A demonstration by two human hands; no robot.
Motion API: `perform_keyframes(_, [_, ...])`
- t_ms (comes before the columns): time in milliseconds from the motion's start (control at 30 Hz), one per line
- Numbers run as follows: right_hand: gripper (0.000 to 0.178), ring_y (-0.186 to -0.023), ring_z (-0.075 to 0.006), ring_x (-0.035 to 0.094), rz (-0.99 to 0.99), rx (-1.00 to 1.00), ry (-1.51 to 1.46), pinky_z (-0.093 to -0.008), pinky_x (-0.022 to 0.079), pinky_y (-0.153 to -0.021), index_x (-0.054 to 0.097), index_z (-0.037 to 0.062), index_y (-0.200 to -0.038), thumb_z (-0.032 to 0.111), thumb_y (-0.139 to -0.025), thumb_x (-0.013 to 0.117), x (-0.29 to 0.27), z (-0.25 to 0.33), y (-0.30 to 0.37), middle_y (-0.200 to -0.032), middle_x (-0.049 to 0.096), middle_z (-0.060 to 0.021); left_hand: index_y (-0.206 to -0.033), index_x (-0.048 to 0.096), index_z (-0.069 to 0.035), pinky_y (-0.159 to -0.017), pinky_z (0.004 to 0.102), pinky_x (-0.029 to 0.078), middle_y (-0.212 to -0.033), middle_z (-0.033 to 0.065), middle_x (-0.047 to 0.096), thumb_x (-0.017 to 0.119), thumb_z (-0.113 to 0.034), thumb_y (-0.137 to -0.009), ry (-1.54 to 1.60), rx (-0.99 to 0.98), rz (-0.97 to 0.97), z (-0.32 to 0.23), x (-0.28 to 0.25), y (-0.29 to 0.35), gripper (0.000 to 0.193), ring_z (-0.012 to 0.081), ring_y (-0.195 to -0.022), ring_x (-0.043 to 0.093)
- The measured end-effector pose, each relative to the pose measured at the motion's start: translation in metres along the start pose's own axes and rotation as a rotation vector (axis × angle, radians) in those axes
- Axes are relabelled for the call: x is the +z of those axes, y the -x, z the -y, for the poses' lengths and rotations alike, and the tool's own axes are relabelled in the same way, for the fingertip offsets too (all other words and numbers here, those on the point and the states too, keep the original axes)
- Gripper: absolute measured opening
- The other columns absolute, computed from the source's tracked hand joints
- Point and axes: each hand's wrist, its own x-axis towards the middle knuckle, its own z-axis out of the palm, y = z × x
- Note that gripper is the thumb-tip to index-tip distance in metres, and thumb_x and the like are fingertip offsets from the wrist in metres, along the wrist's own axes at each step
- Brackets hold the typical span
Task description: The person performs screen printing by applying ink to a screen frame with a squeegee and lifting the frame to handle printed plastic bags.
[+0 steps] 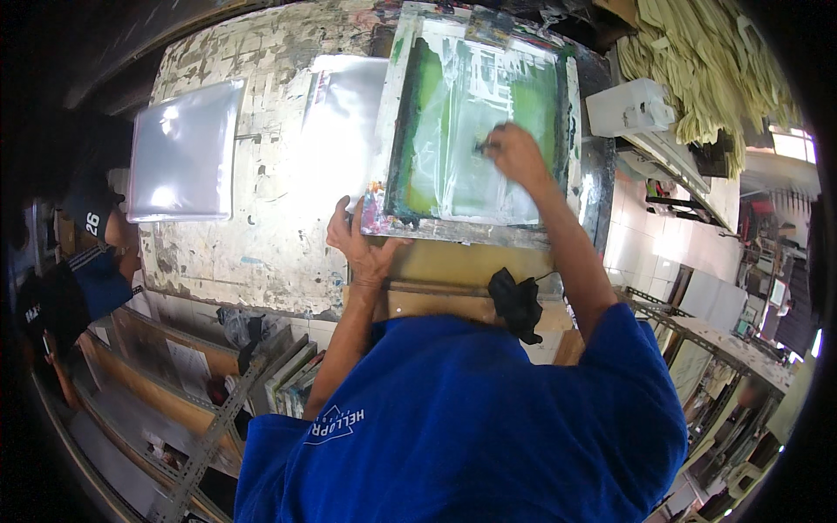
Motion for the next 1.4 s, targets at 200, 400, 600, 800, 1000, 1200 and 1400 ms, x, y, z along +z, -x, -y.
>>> perform_keyframes(200, [0.014, -0.087, -0.0398, 0.064, -0.178, 0.085, -0.011, -0.0501, 0.050, -0.078, 0.072, 0.0025, -0.082, 0.015, -0.075, 0.074, -0.008, -0.027, -0.031, -0.085, 0.068, -0.0215, -0.140, 0.052, -0.006, -0.106, 0.0548, 0.024, -0.145, 0.0199, 0.040, 0.077, -0.075, -0.064, -0.053, 0.037, 0.017, 0.000, 0.001, -0.003, 0.106, 0.0370, -0.125, 0.037])
perform_keyframes(400, [0.013, -0.086, -0.0376, 0.064, -0.012, -0.074, 0.014, -0.0465, 0.051, -0.076, 0.071, 0.0042, -0.084, 0.014, -0.076, 0.074, -0.012, 0.026, 0.031, -0.088, 0.067, -0.0179, -0.139, 0.052, -0.006, -0.106, 0.0546, 0.024, -0.145, 0.0184, 0.040, 0.080, -0.071, -0.062, -0.012, -0.011, -0.006, 0.002, 0.001, 0.002, 0.105, 0.0359, -0.125, 0.038])
perform_keyframes(600, [0.010, -0.093, -0.0365, 0.064, -0.310, -0.009, 0.253, -0.0462, 0.052, -0.084, 0.071, 0.0067, -0.087, 0.011, -0.078, 0.071, -0.025, -0.024, -0.028, -0.089, 0.067, -0.0170, -0.136, 0.053, -0.003, -0.106, 0.0519, 0.026, -0.148, 0.0181, 0.039, 0.089, -0.058, -0.057, -0.026, -0.011, 0.021, 0.001, 0.000, -0.002, 0.101, 0.0344, -0.123, 0.038])
perform_keyframes(800, [0.009, -0.092, -0.0351, 0.064, -0.121, 0.008, 0.097, -0.0450, 0.051, -0.082, 0.072, 0.0084, -0.088, 0.011, -0.080, 0.071, -0.020, -0.009, 0.001, -0.088, 0.068, -0.0148, -0.139, 0.053, -0.005, -0.109, 0.0552, 0.023, -0.147, 0.0203, 0.038, 0.084, -0.066, -0.061, 0.034, -0.032, 0.022, 0.005, 0.004, 0.002, 0.104, 0.0377, -0.132, 0.035])
perform_keyframes(1000, [0.015, -0.089, -0.0339, 0.065, -0.314, 0.019, -0.147, -0.0424, 0.052, -0.077, 0.074, 0.0067, -0.096, 0.006, -0.081, 0.072, -0.051, 0.004, 0.012, -0.092, 0.068, -0.0147, -0.133, 0.053, 0.002, -0.108, 0.0488, 0.032, -0.146, 0.0159, 0.034, 0.094, -0.046, -0.056, 0.046, -0.053, 0.043, 0.007, 0.005, 0.003, 0.099, 0.0327, -0.122, 0.036])
perform_keyframes(1200, [0.018, -0.083, -0.0342, 0.067, -0.422, -0.142, 0.094, -0.0419, 0.055, -0.072, 0.076, 0.0075, -0.095, 0.000, -0.081, 0.067, -0.022, -0.008, 0.012, -0.092, 0.067, -0.0156, -0.141, 0.045, 0.003, -0.107, 0.0462, 0.034, -0.145, 0.0174, 0.035, 0.094, -0.046, -0.056, 0.065, -0.075, 0.028, 0.006, 0.005, 0.002, 0.110, 0.0321, -0.122, 0.037])
perform_keyframes(1400, [0.016, -0.086, -0.0362, 0.067, -0.628, 0.067, 0.186, -0.0437, 0.054, -0.078, 0.076, 0.0077, -0.098, 0.006, -0.083, 0.068, -0.052, -0.029, -0.013, -0.097, 0.069, -0.0172, -0.138, 0.051, -0.002, -0.107, 0.0462, 0.032, -0.147, 0.0158, 0.037, 0.094, -0.044, -0.054, -0.032, 0.001, 0.027, 0.009, 0.002, 0.002, 0.104, 0.0332, -0.121, 0.039])
